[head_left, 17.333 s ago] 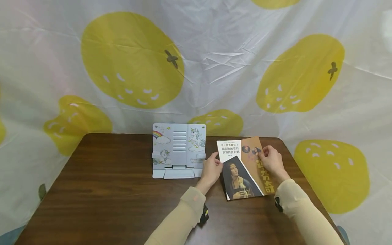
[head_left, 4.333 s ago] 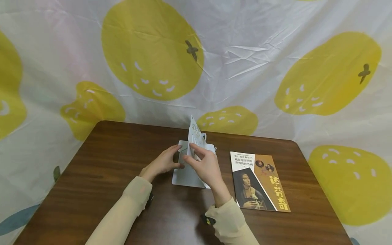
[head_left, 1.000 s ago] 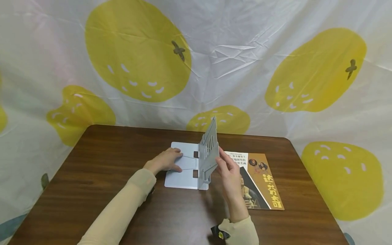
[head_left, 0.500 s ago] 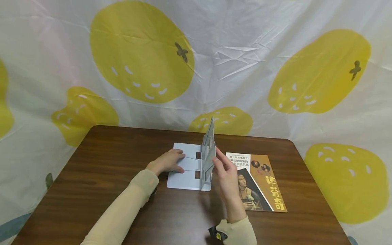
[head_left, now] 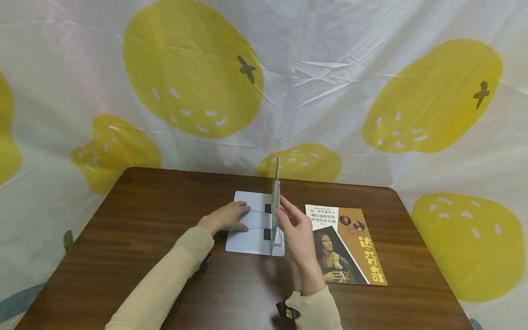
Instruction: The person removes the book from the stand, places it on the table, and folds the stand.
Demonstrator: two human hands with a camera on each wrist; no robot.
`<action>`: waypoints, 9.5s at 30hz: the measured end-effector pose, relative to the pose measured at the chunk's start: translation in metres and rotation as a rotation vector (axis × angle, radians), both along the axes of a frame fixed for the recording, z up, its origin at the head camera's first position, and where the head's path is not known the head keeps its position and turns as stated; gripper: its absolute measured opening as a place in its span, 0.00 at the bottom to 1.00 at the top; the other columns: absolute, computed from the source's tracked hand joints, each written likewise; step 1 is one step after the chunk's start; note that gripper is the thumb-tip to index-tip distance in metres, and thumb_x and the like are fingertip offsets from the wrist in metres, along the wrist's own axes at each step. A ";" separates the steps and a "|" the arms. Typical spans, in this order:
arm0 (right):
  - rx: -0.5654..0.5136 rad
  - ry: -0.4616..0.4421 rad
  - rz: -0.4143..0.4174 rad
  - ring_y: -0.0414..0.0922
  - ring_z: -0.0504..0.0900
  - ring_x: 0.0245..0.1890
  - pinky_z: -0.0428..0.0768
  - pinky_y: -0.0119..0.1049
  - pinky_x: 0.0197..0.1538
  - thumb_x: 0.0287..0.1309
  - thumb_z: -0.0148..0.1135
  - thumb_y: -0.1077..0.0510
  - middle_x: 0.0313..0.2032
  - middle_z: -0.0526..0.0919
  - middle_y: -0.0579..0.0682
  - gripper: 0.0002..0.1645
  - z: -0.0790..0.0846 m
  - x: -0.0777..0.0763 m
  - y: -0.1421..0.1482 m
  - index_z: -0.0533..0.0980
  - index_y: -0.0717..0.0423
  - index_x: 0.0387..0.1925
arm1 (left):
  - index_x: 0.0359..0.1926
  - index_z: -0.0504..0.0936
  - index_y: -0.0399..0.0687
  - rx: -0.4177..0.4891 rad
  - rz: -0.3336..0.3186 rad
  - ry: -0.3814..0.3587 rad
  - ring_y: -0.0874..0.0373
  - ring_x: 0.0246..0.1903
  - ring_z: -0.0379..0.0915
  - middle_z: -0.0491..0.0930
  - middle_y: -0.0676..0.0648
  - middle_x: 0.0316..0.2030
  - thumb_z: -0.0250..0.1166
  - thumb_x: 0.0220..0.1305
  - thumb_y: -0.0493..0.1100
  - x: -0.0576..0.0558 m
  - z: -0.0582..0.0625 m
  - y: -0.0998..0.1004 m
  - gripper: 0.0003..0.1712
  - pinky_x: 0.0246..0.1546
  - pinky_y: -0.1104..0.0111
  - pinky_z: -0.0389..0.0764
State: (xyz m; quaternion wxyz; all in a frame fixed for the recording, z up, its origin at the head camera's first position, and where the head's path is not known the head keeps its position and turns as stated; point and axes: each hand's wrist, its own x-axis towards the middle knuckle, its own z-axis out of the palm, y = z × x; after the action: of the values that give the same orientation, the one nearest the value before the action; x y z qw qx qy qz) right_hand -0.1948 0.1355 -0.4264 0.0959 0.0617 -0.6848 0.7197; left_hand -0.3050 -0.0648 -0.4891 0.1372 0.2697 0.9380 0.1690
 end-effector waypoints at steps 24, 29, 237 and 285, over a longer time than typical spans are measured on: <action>0.247 0.004 -0.025 0.55 0.76 0.58 0.76 0.48 0.57 0.63 0.62 0.63 0.56 0.78 0.61 0.24 0.033 0.014 -0.029 0.75 0.63 0.60 | 0.66 0.72 0.40 0.027 -0.014 -0.004 0.42 0.67 0.59 0.64 0.36 0.68 0.63 0.67 0.49 0.004 0.019 -0.003 0.30 0.67 0.53 0.60; 0.254 0.004 -0.016 0.53 0.76 0.59 0.76 0.46 0.55 0.62 0.66 0.59 0.59 0.77 0.56 0.24 0.014 0.000 -0.031 0.77 0.60 0.59 | 0.67 0.70 0.40 0.178 0.027 0.011 0.43 0.67 0.60 0.63 0.37 0.68 0.61 0.69 0.49 0.002 0.027 -0.007 0.30 0.65 0.52 0.62; 0.991 -0.127 0.354 0.58 0.69 0.64 0.69 0.49 0.63 0.47 0.78 0.54 0.68 0.66 0.59 0.55 -0.044 -0.085 0.081 0.59 0.64 0.71 | 0.66 0.60 0.20 0.294 0.249 -0.095 0.32 0.70 0.45 0.45 0.24 0.71 0.68 0.62 0.38 0.062 -0.008 -0.063 0.40 0.67 0.46 0.52; 1.164 -0.182 0.527 0.54 0.55 0.72 0.55 0.48 0.71 0.49 0.75 0.47 0.74 0.54 0.58 0.57 -0.042 -0.112 0.055 0.55 0.55 0.75 | 0.65 0.63 0.20 0.216 0.237 -0.066 0.31 0.69 0.48 0.49 0.23 0.69 0.71 0.58 0.37 0.072 -0.003 -0.063 0.41 0.67 0.46 0.55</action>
State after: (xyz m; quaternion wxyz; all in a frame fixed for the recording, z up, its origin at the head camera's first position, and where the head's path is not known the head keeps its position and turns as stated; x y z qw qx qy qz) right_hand -0.3073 0.1902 -0.4683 -0.1915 0.2086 -0.9305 0.2322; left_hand -0.2335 -0.1281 -0.4918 0.1174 0.1646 0.9346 0.2926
